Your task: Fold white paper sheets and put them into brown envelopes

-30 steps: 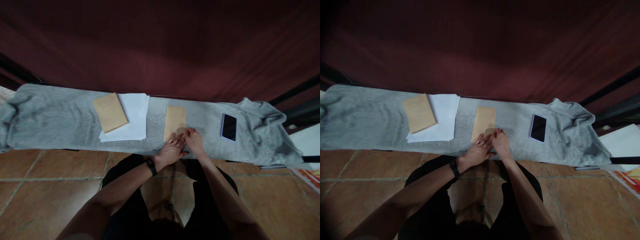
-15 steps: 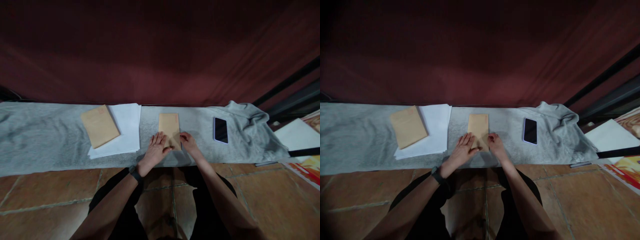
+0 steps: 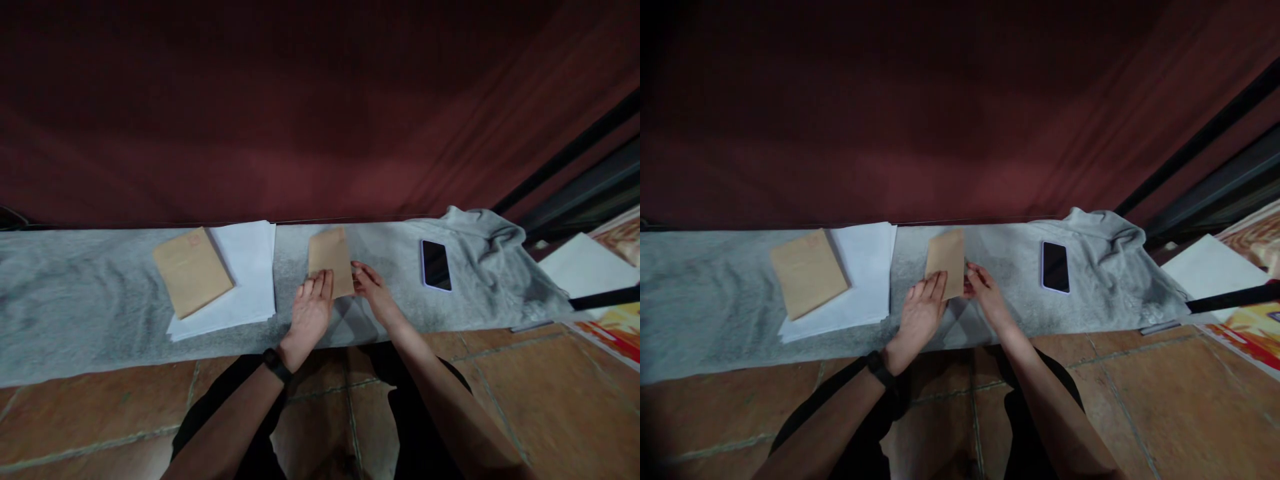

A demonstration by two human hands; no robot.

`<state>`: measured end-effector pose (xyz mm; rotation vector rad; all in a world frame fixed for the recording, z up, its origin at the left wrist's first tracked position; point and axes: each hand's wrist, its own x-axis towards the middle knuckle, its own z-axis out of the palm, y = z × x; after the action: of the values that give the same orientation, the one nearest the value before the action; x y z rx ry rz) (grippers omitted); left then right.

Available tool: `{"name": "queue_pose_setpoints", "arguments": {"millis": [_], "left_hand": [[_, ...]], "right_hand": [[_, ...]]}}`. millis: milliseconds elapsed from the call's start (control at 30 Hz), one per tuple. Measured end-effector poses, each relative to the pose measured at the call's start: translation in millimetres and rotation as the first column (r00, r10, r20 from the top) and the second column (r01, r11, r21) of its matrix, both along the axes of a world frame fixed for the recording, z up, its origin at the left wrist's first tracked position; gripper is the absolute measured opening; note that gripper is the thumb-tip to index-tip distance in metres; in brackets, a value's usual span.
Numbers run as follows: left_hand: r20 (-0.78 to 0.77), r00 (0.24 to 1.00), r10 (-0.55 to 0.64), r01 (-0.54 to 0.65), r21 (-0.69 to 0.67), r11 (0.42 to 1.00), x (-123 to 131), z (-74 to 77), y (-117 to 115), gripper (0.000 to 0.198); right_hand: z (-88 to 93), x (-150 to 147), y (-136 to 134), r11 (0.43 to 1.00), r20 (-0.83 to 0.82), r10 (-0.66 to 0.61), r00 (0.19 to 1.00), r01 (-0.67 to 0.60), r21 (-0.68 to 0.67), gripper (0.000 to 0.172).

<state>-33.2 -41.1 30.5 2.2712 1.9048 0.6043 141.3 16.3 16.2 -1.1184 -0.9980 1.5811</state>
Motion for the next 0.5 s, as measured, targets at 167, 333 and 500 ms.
{"name": "queue_pose_setpoints", "arguments": {"millis": [167,333,500], "left_hand": [[0.860,0.451,0.237,-0.218,-0.151,0.964,-2,2.1,13,0.052],[0.879,-0.237,0.414,0.113,-0.399,0.910,20,-3.4,3,0.063],[0.792,-0.350,0.501,0.310,-0.406,0.859,36,-2.5,-14,0.052]], "right_hand": [[11.1,1,-4,0.997,-0.057,0.028,0.998,-0.031,-0.064,0.047],[5.8,-14,-13,0.990,-0.037,0.116,0.993,-0.119,-0.075,0.045],[9.6,-20,-14,0.990,-0.120,0.087,0.989,-0.099,-0.102,0.040]]}}
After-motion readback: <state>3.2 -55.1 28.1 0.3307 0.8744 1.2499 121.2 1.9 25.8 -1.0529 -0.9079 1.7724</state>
